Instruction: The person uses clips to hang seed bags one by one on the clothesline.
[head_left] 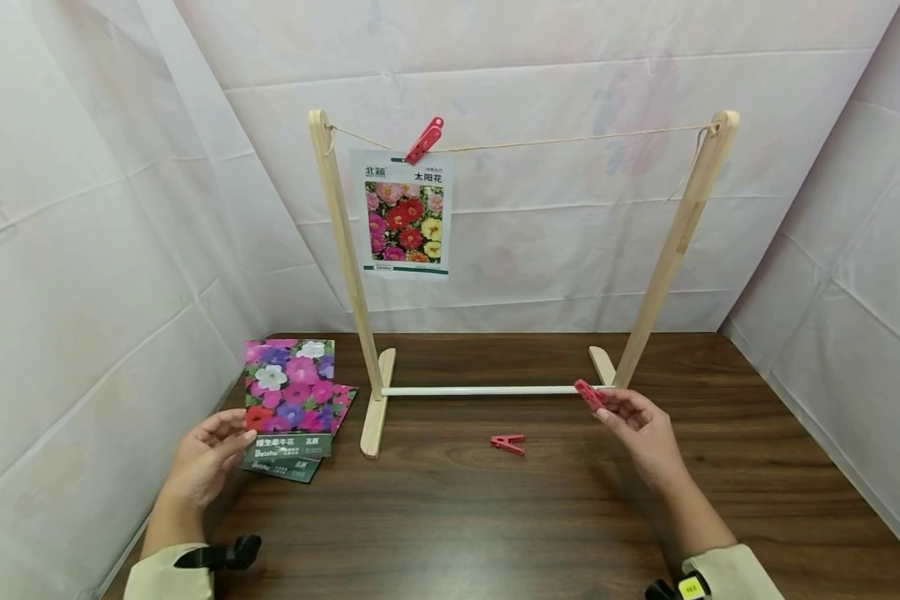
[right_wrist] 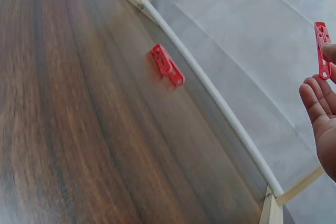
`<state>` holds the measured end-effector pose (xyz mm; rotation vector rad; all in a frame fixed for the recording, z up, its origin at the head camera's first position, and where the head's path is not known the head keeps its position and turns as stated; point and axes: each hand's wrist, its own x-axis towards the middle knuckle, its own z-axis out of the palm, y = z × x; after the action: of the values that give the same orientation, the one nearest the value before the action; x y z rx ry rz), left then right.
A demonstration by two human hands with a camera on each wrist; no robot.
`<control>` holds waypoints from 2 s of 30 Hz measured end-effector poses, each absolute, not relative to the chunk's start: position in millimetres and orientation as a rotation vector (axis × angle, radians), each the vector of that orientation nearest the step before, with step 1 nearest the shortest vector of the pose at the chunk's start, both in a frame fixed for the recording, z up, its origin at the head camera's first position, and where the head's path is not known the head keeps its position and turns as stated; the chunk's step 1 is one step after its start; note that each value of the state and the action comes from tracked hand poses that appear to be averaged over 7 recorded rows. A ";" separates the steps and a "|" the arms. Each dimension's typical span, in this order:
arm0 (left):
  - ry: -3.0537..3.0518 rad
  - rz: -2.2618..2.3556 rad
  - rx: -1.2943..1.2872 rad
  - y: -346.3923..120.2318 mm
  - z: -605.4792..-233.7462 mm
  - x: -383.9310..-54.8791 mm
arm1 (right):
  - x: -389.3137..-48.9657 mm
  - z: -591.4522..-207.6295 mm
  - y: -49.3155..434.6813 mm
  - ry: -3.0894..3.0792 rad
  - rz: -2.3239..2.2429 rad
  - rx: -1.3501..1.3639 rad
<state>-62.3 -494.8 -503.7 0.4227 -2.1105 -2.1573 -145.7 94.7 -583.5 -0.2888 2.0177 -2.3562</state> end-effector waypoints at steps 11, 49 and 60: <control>-2.111 -2.190 0.235 -474.8 -496.3 -68.8 | -146.1 -571.4 91.6 1.917 -2.485 -0.227; -2.430 -1.906 -0.002 -387.2 -481.2 -120.0 | -174.5 -531.9 98.9 1.718 -2.650 -0.416; -2.439 -1.884 -0.013 -364.9 -476.7 -140.6 | -186.1 -514.0 99.8 1.794 -2.641 -0.472</control>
<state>-140.6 -364.9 -476.7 -0.0131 -2.4394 -1.8843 -186.1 99.8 -514.0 -0.4724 1.7936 -2.6409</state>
